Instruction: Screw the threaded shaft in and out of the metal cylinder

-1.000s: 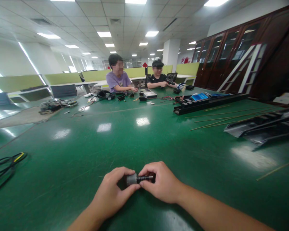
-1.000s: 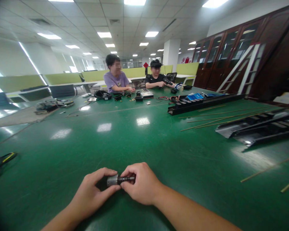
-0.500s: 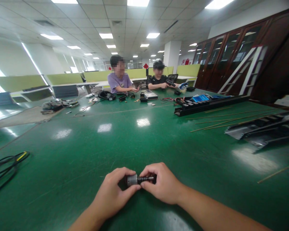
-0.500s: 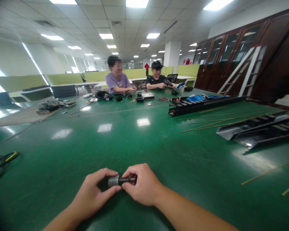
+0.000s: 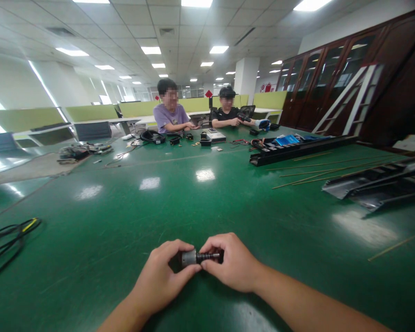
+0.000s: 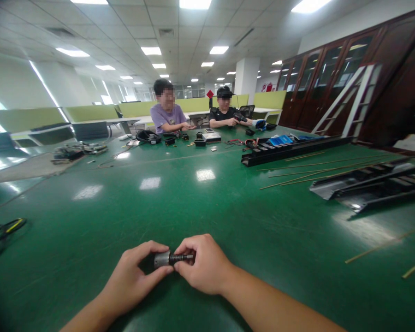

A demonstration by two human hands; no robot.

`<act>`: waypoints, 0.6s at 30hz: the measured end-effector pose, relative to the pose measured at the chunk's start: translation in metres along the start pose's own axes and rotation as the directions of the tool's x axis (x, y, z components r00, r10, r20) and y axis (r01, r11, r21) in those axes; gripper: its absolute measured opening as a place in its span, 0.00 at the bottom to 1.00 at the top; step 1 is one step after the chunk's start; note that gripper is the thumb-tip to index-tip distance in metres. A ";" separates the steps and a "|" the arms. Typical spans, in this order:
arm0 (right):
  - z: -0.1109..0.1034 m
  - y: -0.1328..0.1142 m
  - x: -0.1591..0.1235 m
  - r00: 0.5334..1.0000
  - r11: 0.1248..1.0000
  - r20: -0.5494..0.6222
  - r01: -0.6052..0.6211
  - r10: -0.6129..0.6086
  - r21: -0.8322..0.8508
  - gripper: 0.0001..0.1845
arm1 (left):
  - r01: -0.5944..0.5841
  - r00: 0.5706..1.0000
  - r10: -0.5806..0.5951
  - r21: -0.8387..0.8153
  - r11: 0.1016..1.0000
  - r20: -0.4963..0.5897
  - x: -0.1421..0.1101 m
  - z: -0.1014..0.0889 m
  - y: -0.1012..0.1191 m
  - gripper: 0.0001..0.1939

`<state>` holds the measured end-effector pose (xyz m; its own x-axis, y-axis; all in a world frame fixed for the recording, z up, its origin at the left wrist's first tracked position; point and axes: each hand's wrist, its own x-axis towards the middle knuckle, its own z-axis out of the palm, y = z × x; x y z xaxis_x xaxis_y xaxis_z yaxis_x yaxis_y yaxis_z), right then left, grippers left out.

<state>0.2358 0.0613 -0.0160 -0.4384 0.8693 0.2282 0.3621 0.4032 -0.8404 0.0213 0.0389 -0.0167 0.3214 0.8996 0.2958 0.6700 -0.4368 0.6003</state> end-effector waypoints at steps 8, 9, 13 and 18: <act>0.000 0.000 0.000 1.000 1.000 0.004 -0.010 0.010 0.011 0.06 | -0.009 1.000 0.009 0.002 1.000 -0.018 0.000 -0.001 -0.001 0.12; 0.000 0.000 0.000 1.000 1.000 0.003 -0.012 0.012 0.012 0.05 | -0.011 1.000 0.011 0.000 1.000 -0.018 0.001 -0.001 -0.001 0.12; 0.000 0.000 0.000 1.000 1.000 0.004 -0.019 0.019 0.015 0.05 | -0.012 1.000 0.012 -0.006 1.000 -0.018 0.002 -0.001 0.000 0.12; 0.000 0.000 0.000 1.000 1.000 0.003 -0.014 0.014 0.010 0.05 | -0.005 1.000 0.005 0.008 1.000 -0.011 0.001 -0.001 0.000 0.12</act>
<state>0.2359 0.0611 -0.0157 -0.4360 0.8738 0.2152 0.3595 0.3884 -0.8485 0.0211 0.0397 -0.0157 0.3173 0.8972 0.3072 0.6740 -0.4412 0.5925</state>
